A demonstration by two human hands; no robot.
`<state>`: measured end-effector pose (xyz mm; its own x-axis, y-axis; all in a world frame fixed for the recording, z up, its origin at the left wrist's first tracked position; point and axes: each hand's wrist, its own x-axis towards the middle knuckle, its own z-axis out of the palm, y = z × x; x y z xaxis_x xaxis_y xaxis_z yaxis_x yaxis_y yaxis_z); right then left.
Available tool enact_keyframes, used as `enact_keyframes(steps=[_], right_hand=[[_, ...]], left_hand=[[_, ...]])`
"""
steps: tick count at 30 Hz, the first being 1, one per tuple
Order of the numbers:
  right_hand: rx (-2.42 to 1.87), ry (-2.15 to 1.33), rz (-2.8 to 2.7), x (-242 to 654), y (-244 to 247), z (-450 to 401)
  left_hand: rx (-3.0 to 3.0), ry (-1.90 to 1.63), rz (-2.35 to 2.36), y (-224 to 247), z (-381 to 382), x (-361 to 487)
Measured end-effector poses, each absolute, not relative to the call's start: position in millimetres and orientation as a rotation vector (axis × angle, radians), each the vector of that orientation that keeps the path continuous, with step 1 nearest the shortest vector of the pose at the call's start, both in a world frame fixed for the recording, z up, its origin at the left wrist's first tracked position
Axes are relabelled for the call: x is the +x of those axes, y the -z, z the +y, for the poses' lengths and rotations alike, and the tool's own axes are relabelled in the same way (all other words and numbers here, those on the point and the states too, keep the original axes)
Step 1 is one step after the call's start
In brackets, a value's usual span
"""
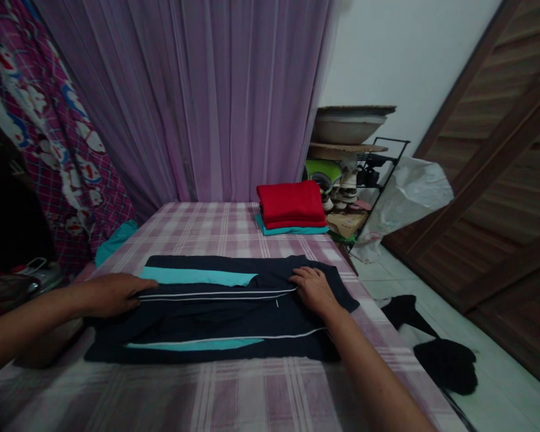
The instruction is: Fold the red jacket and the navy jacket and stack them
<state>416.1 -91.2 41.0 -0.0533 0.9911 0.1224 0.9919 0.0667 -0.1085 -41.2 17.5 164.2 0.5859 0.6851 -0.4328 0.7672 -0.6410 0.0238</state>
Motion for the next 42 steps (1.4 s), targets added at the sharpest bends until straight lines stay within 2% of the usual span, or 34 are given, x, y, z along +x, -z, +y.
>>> enact_keyframes(steps=[5,8,13,16,23,28,33,37,42], right_hand=[[-1.870,-0.366,-2.107,443.9,-46.3,-58.8],[-1.848,-0.517,-2.036,447.8,-47.5,-37.8],[-2.136,-0.249,-1.764,432.2,-36.9,-15.8],[-2.188,-0.154,-1.825,429.0,-28.4,-15.2],[-2.112,-0.321,-1.754,441.8,-28.9,-14.1],[-2.342,-0.027,-1.891,423.5,-37.9,-15.0],[-2.126,0.211,-1.879,387.7,-52.3,-16.9],[-1.734,0.198,-1.994,332.7,-53.1,-13.2],[-1.874,-0.070,-2.262,286.1,-30.5,-20.6]], left_hand=[[2.723,0.491,1.486,-176.6,64.4,-53.4],[2.726,0.481,1.660,-162.8,95.1,-51.2],[2.605,0.354,1.867,-106.4,124.0,-40.1],[2.562,0.313,1.891,-82.6,133.3,-47.7],[2.346,-0.144,1.919,-70.0,156.7,-70.3],[2.363,-0.213,1.833,-54.1,162.4,-65.5],[2.334,-0.209,1.884,-45.9,155.2,-68.9],[2.386,-0.258,2.034,-48.4,140.1,-58.2],[2.655,-0.199,1.825,-43.0,116.1,-31.6]])
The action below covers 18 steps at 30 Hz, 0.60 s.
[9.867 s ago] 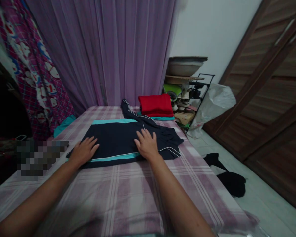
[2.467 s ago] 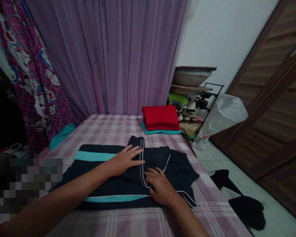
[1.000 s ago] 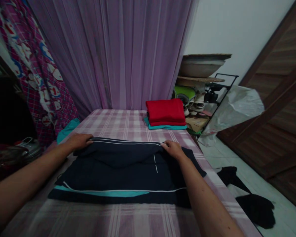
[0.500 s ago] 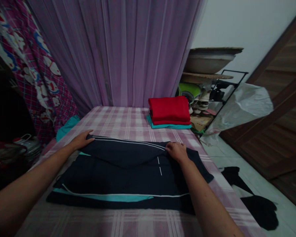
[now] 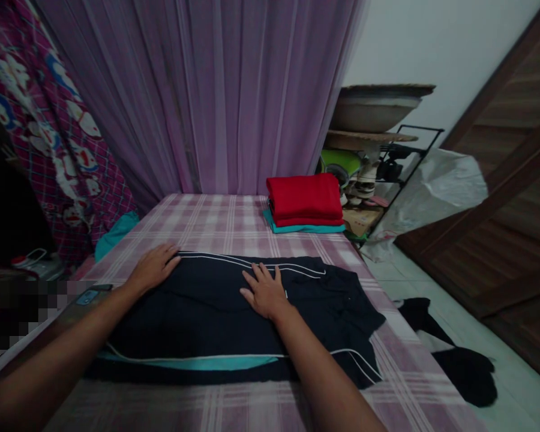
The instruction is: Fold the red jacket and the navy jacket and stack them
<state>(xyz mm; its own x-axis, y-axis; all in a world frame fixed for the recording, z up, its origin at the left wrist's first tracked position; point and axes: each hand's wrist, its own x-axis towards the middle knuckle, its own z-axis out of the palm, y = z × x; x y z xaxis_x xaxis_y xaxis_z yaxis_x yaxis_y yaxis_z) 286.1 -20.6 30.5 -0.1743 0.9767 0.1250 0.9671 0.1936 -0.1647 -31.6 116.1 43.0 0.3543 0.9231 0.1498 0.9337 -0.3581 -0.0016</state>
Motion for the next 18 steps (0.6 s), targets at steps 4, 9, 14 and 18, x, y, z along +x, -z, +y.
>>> enact_keyframes(steps=[4,9,14,18], right_hand=[[-1.896,-0.236,-2.362,293.4,-21.5,-30.9],[-1.891,-0.250,-2.361,314.4,-28.2,-30.3],[-2.261,0.044,-1.993,369.2,-31.1,-23.1],[-2.403,0.076,-1.981,428.2,-36.1,-21.9]], left_hand=[[-2.515,-0.029,-1.824,-31.5,98.9,-22.5],[-2.538,-0.056,-1.849,-29.1,96.7,-23.8],[-2.687,-0.161,-1.891,-48.8,127.2,-27.7],[-2.677,-0.189,-1.776,-57.8,155.6,-33.8]])
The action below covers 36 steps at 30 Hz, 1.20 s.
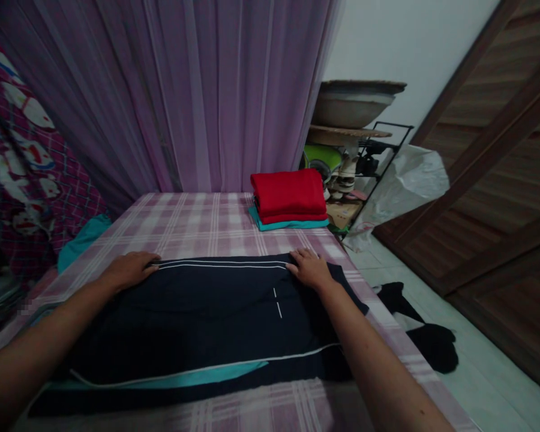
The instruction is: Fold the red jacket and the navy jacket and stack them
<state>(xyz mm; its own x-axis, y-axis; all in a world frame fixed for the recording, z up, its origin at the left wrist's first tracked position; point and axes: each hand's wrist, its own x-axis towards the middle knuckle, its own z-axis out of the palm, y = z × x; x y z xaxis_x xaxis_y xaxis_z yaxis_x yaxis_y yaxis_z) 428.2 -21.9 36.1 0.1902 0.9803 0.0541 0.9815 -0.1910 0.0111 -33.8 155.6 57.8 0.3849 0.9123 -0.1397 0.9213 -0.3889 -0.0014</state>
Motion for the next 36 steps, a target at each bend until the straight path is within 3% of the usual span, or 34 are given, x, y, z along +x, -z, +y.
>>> enact_keyframes(steps=[7,15,19,24,30,36], right_hand=[[-2.259,-0.011,-2.217,452.6,-52.9,-0.2],[-2.436,0.080,-1.934,434.2,-58.8,34.0],[-2.209,0.197,-1.886,389.1,-55.0,23.8],[-1.757,0.081,-2.180,332.0,-38.3,2.7],[-2.087,0.189,-2.028,372.1,-41.2,-7.2],[-2.265,0.291,-2.070,432.7,-53.1,-6.3]], left_hand=[[2.508,0.153,1.659,-44.9,177.7,-61.4],[2.444,0.078,1.729,-52.9,164.2,-64.2],[2.668,-0.213,1.692,-51.6,128.4,-38.7],[2.717,-0.309,1.142,-40.0,49.2,28.0],[2.696,-0.309,1.004,-36.4,10.3,94.1],[2.660,-0.411,1.013,-40.5,15.4,95.5]])
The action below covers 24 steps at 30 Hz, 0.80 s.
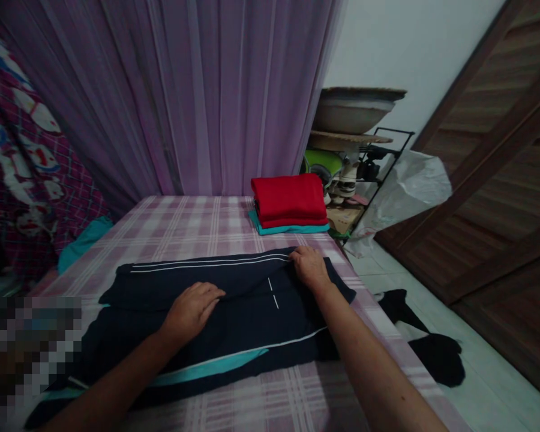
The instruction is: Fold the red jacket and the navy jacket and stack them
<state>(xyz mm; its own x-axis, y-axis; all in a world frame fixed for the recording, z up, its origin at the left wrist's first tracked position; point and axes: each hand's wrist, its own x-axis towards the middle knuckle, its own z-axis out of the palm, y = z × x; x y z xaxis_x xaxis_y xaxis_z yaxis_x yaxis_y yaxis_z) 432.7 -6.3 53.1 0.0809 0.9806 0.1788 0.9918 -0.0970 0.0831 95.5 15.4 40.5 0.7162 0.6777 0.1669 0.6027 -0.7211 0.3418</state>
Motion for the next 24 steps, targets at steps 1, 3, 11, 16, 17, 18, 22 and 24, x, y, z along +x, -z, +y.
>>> enact_keyframes(steps=[1,3,11,16,17,18,22,24], right_hand=[[-2.238,0.316,-2.066,436.1,-52.4,-4.5],[-2.205,0.345,-2.062,438.4,-48.7,-1.4],[-2.344,0.177,-1.932,414.6,-53.8,-7.9],[-1.891,0.128,-2.077,352.2,-62.1,4.2],[-1.796,0.100,-2.164,341.1,-57.4,7.0],[-1.750,0.075,-2.238,332.7,-50.7,9.3],[-1.919,-0.014,-2.320,329.7,-17.2,13.3],[-1.963,-0.027,-2.307,337.5,-7.5,13.2]], left_hand=[[2.656,-0.465,0.984,-38.0,14.5,92.8],[2.655,-0.495,0.940,-30.9,11.5,87.9],[2.518,-0.241,0.846,-23.8,8.6,84.8],[2.366,-0.217,0.896,-26.4,10.2,93.9],[2.355,-0.232,0.898,-26.1,11.1,94.1],[2.354,-0.251,0.898,-26.2,12.9,92.6],[2.495,-0.359,1.076,-34.7,34.0,62.8],[2.592,-0.350,1.328,-40.5,51.0,37.8]])
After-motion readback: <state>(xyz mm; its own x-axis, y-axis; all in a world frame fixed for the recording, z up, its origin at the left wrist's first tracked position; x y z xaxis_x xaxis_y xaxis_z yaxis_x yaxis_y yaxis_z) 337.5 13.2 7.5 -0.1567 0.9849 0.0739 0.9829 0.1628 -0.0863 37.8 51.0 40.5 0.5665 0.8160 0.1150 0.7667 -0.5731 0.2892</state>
